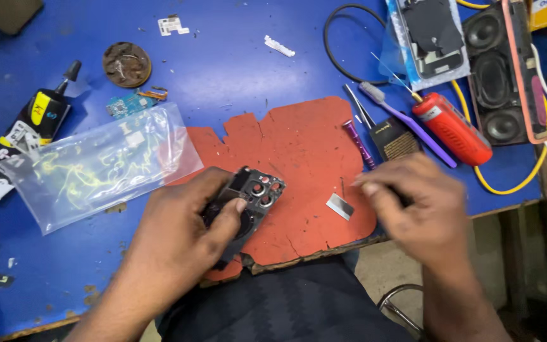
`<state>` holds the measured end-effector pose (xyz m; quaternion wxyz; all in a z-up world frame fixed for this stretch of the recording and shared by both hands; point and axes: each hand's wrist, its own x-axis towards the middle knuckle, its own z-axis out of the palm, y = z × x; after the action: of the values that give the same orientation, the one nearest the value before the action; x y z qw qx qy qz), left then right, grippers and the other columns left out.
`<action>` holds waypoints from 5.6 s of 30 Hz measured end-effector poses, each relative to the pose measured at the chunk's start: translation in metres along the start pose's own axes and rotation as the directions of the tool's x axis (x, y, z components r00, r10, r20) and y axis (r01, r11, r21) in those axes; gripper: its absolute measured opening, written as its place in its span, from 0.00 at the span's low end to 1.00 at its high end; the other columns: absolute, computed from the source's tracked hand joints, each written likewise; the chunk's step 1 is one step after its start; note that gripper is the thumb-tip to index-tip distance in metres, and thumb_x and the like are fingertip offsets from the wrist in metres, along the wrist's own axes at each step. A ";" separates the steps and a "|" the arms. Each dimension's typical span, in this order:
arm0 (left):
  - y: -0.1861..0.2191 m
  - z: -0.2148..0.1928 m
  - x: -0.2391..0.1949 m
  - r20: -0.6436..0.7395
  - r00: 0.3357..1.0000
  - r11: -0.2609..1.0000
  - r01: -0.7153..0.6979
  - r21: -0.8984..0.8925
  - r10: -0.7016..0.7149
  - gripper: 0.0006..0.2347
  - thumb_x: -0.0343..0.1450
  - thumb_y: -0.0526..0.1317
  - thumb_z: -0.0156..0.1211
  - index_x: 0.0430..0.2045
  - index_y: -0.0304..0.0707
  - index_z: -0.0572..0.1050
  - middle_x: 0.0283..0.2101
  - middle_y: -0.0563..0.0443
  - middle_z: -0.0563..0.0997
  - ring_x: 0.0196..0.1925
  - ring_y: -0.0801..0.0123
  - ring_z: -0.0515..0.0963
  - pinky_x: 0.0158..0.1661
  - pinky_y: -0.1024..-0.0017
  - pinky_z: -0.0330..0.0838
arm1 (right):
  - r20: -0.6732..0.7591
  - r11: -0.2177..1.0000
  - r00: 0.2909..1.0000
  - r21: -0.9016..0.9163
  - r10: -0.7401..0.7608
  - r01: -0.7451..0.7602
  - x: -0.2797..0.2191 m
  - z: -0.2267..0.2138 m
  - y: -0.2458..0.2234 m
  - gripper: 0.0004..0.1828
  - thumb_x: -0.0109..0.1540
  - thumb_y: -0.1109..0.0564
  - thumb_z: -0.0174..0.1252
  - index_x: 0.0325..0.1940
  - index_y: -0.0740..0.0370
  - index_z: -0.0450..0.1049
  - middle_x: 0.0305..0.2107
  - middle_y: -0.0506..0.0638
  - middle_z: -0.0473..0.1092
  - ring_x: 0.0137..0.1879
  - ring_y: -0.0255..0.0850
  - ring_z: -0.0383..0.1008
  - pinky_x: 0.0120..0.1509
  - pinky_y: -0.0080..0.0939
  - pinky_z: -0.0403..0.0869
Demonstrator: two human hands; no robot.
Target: The person uses tweezers to remove and place small components on a camera module. They peel adhesive from a small metal piece and place it on the work surface. The person then picks up a smartphone and places it on the table.
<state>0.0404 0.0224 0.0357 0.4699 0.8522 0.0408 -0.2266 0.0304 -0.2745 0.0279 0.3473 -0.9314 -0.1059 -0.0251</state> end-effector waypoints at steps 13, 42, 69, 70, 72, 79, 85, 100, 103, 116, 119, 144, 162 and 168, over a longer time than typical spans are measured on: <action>0.009 0.013 0.006 -0.005 0.802 0.735 -0.544 0.406 0.597 0.17 0.63 0.29 0.61 0.46 0.29 0.76 0.42 0.40 0.77 0.44 0.48 0.77 0.44 0.56 0.70 | -0.040 0.844 0.961 -0.490 -0.273 0.219 0.056 0.007 0.001 0.08 0.56 0.63 0.70 0.38 0.68 0.81 0.31 0.58 0.75 0.34 0.52 0.76 0.38 0.46 0.74; -0.028 0.031 -0.011 -0.083 0.836 0.794 -0.478 0.377 0.543 0.24 0.67 0.42 0.67 0.56 0.28 0.73 0.56 0.44 0.73 0.56 0.54 0.71 0.56 0.53 0.60 | 0.211 0.415 0.932 0.851 0.293 -0.323 -0.018 0.051 -0.020 0.14 0.65 0.70 0.63 0.52 0.69 0.67 0.43 0.62 0.75 0.50 0.48 0.82 0.58 0.48 0.83; -0.038 0.027 -0.008 -0.064 0.824 0.781 -0.505 0.367 0.563 0.23 0.69 0.42 0.65 0.56 0.27 0.74 0.59 0.44 0.73 0.57 0.56 0.71 0.56 0.55 0.60 | 0.117 0.936 0.929 0.075 -0.351 0.344 0.011 0.062 -0.052 0.14 0.58 0.68 0.68 0.41 0.67 0.69 0.33 0.59 0.76 0.40 0.51 0.82 0.46 0.47 0.81; -0.038 0.028 -0.008 -0.059 0.825 0.779 -0.504 0.372 0.562 0.22 0.70 0.42 0.65 0.56 0.27 0.74 0.59 0.44 0.73 0.57 0.56 0.71 0.55 0.55 0.60 | 0.107 0.922 0.916 0.060 -0.387 0.382 0.010 0.063 -0.052 0.14 0.58 0.68 0.69 0.43 0.68 0.69 0.34 0.60 0.76 0.41 0.52 0.82 0.46 0.47 0.81; -0.039 0.028 -0.008 -0.051 0.827 0.775 -0.502 0.383 0.561 0.22 0.70 0.43 0.64 0.56 0.28 0.74 0.59 0.44 0.73 0.57 0.56 0.71 0.55 0.55 0.60 | 0.089 0.888 0.884 0.028 -0.459 0.458 0.006 0.067 -0.051 0.15 0.60 0.68 0.70 0.45 0.69 0.70 0.35 0.61 0.75 0.42 0.54 0.81 0.46 0.48 0.82; -0.039 0.027 -0.009 -0.048 0.812 0.759 -0.522 0.390 0.582 0.20 0.71 0.41 0.62 0.56 0.27 0.74 0.60 0.44 0.72 0.58 0.55 0.70 0.57 0.55 0.59 | 0.143 0.722 0.735 -0.139 -0.662 0.678 -0.009 0.077 -0.043 0.10 0.62 0.68 0.67 0.39 0.70 0.70 0.37 0.66 0.76 0.48 0.56 0.80 0.47 0.55 0.84; -0.039 0.028 -0.011 -0.038 0.813 0.758 -0.524 0.389 0.582 0.21 0.71 0.41 0.62 0.56 0.26 0.74 0.60 0.44 0.72 0.57 0.55 0.70 0.56 0.55 0.59 | 0.149 0.701 0.740 -0.246 -0.655 0.670 -0.025 0.083 -0.039 0.07 0.62 0.66 0.66 0.40 0.70 0.73 0.41 0.66 0.76 0.51 0.56 0.80 0.53 0.56 0.80; -0.036 0.028 -0.009 -0.051 0.810 0.762 -0.525 0.379 0.584 0.21 0.71 0.40 0.63 0.56 0.27 0.74 0.60 0.45 0.72 0.56 0.56 0.71 0.55 0.55 0.60 | 0.114 0.864 0.869 -0.102 -0.482 0.492 -0.019 0.074 -0.055 0.10 0.62 0.67 0.67 0.44 0.72 0.73 0.40 0.64 0.75 0.49 0.57 0.79 0.51 0.54 0.82; -0.038 0.029 -0.010 -0.058 0.808 0.762 -0.527 0.376 0.587 0.20 0.71 0.40 0.63 0.56 0.27 0.74 0.60 0.45 0.73 0.55 0.56 0.71 0.55 0.55 0.60 | 0.173 0.733 0.772 -0.243 -0.611 0.635 -0.023 0.082 -0.047 0.08 0.65 0.65 0.64 0.45 0.71 0.73 0.43 0.67 0.76 0.52 0.57 0.79 0.55 0.60 0.82; -0.033 0.030 -0.008 -0.035 0.809 0.752 -0.529 0.395 0.587 0.22 0.70 0.40 0.65 0.57 0.27 0.74 0.59 0.44 0.73 0.56 0.55 0.71 0.54 0.55 0.60 | 0.055 0.884 0.893 -0.125 -0.447 0.450 -0.037 0.088 -0.038 0.11 0.62 0.64 0.63 0.48 0.67 0.73 0.47 0.61 0.76 0.57 0.55 0.76 0.59 0.57 0.77; -0.032 0.029 -0.008 -0.025 0.813 0.753 -0.527 0.393 0.582 0.22 0.69 0.40 0.65 0.57 0.26 0.73 0.59 0.44 0.72 0.55 0.55 0.71 0.54 0.55 0.59 | 0.090 0.965 0.961 0.069 -0.260 0.255 -0.022 0.067 -0.048 0.10 0.62 0.65 0.64 0.46 0.70 0.74 0.44 0.60 0.76 0.54 0.51 0.80 0.54 0.47 0.81; -0.034 0.031 -0.007 -0.048 0.817 0.763 -0.514 0.392 0.575 0.21 0.70 0.39 0.64 0.56 0.28 0.74 0.59 0.45 0.74 0.55 0.57 0.72 0.54 0.55 0.60 | 0.134 0.686 0.723 -0.237 -0.678 0.688 -0.009 0.081 -0.035 0.07 0.66 0.66 0.63 0.45 0.73 0.74 0.40 0.65 0.77 0.49 0.54 0.79 0.52 0.55 0.83; -0.030 0.031 -0.005 -0.021 0.820 0.745 -0.509 0.431 0.572 0.21 0.69 0.40 0.64 0.56 0.29 0.74 0.58 0.45 0.74 0.55 0.55 0.72 0.54 0.55 0.60 | 0.161 0.721 0.825 -0.415 -0.542 0.555 -0.057 0.095 -0.019 0.19 0.72 0.50 0.58 0.65 0.57 0.68 0.58 0.54 0.74 0.67 0.52 0.67 0.72 0.65 0.64; -0.028 0.032 -0.006 -0.028 0.818 0.751 -0.514 0.415 0.575 0.22 0.69 0.40 0.65 0.57 0.28 0.74 0.57 0.44 0.74 0.56 0.54 0.72 0.54 0.55 0.60 | 0.134 0.767 0.849 -0.377 -0.510 0.520 -0.060 0.096 -0.021 0.21 0.70 0.46 0.56 0.64 0.57 0.67 0.59 0.55 0.73 0.68 0.52 0.66 0.71 0.66 0.61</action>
<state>0.0156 0.0126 0.0019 0.3322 0.9172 -0.2192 -0.0164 -0.0353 -0.2071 -0.0383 0.1283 -0.9174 -0.3539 -0.1292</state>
